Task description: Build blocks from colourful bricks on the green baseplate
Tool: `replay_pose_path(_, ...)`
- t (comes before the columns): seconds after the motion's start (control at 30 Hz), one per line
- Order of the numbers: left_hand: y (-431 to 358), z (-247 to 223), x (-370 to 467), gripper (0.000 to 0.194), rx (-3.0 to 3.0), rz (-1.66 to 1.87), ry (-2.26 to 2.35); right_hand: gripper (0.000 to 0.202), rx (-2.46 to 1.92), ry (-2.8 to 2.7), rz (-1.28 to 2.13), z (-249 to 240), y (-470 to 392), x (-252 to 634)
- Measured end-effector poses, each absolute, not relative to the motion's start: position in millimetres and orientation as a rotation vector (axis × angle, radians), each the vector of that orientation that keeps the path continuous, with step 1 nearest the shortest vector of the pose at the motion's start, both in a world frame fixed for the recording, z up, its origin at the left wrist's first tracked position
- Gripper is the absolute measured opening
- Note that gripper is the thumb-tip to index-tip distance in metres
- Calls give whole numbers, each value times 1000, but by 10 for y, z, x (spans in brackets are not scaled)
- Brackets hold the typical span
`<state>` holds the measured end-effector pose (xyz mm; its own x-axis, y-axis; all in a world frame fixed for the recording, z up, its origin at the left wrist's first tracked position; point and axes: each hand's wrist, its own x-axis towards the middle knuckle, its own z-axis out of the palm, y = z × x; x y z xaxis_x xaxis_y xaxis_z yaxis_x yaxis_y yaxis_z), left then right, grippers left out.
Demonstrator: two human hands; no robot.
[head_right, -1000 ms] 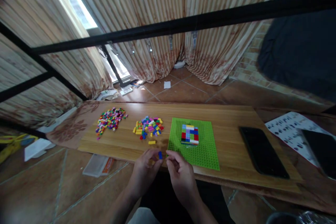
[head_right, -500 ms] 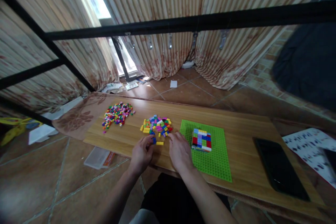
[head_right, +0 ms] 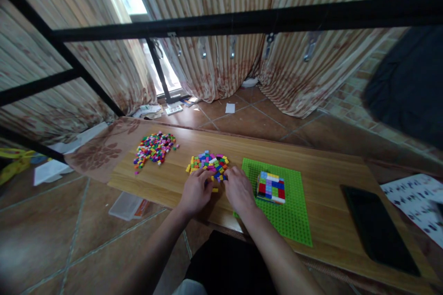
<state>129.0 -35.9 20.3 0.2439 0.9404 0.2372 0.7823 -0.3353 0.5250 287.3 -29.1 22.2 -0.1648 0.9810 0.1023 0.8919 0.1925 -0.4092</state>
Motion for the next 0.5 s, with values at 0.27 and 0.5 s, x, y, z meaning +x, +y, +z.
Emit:
replay_pose_path(0.27,-285,224,1333,29,2331,576,1645,17,-1741,-2108,430,210,-290,2878)
replay_pose_path(0.5,-319,231,1318,27,2374,590,1638,12,-1733,-2083,431,221,-408,2844)
